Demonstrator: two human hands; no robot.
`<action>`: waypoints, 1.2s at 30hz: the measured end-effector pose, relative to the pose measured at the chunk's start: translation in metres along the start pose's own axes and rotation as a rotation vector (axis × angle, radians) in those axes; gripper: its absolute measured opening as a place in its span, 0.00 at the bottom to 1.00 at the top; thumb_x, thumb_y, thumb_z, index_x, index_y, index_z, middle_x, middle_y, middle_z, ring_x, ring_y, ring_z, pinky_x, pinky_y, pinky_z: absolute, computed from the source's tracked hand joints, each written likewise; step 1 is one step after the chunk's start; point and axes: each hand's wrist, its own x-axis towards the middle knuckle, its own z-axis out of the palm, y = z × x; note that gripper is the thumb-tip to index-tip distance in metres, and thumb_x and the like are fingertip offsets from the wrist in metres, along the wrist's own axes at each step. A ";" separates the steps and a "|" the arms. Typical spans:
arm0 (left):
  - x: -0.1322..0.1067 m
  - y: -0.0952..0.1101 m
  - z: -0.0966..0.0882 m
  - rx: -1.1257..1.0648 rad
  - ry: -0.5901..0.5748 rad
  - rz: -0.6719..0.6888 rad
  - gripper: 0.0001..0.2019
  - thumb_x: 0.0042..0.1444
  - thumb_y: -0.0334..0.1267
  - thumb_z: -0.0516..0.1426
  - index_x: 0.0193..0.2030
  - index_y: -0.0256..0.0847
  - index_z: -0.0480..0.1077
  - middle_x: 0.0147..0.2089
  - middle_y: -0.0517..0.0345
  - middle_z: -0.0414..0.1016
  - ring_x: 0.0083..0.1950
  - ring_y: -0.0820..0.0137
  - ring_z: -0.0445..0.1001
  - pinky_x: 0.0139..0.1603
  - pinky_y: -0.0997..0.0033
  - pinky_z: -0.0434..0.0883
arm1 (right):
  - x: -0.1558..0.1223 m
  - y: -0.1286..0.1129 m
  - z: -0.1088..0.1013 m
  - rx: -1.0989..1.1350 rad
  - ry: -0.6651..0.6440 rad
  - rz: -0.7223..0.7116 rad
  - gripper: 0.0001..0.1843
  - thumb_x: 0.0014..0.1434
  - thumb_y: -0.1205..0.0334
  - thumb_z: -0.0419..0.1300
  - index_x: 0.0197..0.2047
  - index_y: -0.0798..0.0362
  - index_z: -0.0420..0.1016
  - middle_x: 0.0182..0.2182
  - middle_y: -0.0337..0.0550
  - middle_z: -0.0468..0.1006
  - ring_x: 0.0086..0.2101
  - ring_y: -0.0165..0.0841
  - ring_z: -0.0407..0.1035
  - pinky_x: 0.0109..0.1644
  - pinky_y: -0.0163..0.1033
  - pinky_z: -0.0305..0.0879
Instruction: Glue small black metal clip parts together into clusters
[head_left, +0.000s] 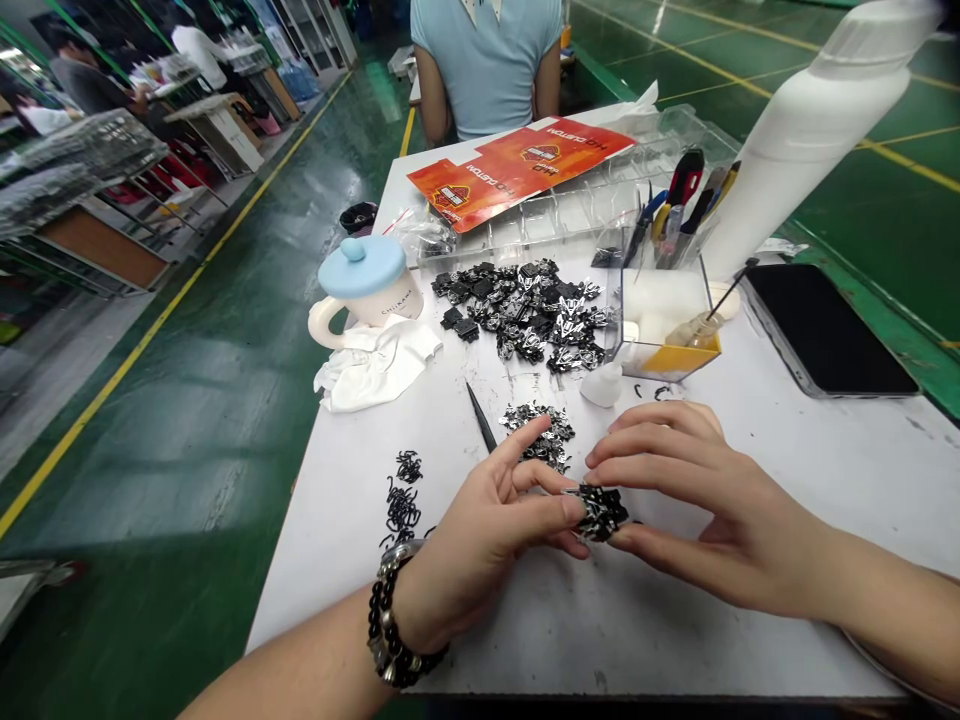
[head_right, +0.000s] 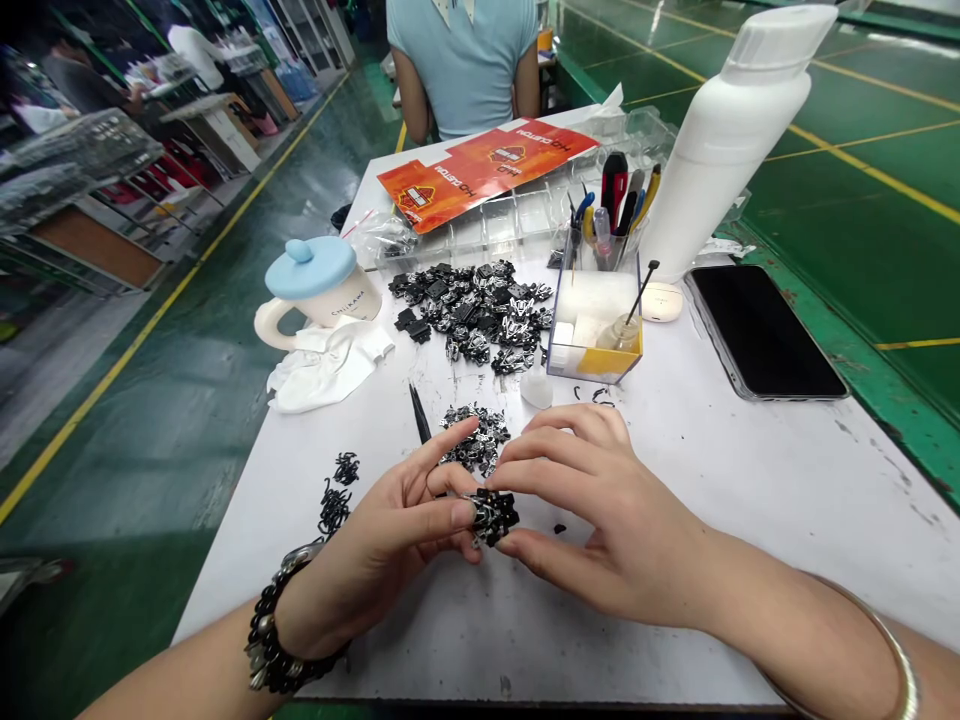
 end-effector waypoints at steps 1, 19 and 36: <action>0.000 0.000 0.000 0.005 -0.002 0.006 0.41 0.48 0.25 0.65 0.66 0.38 0.50 0.34 0.63 0.72 0.27 0.74 0.76 0.32 0.75 0.76 | 0.000 0.000 0.000 -0.004 0.001 0.000 0.16 0.59 0.61 0.60 0.51 0.45 0.67 0.45 0.39 0.74 0.50 0.40 0.59 0.52 0.49 0.52; -0.001 -0.004 0.000 0.186 0.049 0.032 0.41 0.43 0.27 0.67 0.63 0.42 0.54 0.29 0.67 0.69 0.27 0.75 0.73 0.29 0.73 0.75 | 0.000 0.029 -0.017 -0.250 0.059 -0.034 0.07 0.62 0.65 0.57 0.44 0.52 0.70 0.35 0.43 0.75 0.36 0.35 0.67 0.41 0.43 0.60; -0.022 -0.021 0.017 0.541 -0.183 0.011 0.17 0.39 0.27 0.63 0.32 0.40 0.57 0.32 0.61 0.73 0.25 0.82 0.65 0.26 0.80 0.62 | 0.112 0.006 0.058 -0.635 -0.335 -0.557 0.11 0.58 0.74 0.55 0.26 0.56 0.71 0.27 0.43 0.70 0.28 0.31 0.60 0.30 0.38 0.50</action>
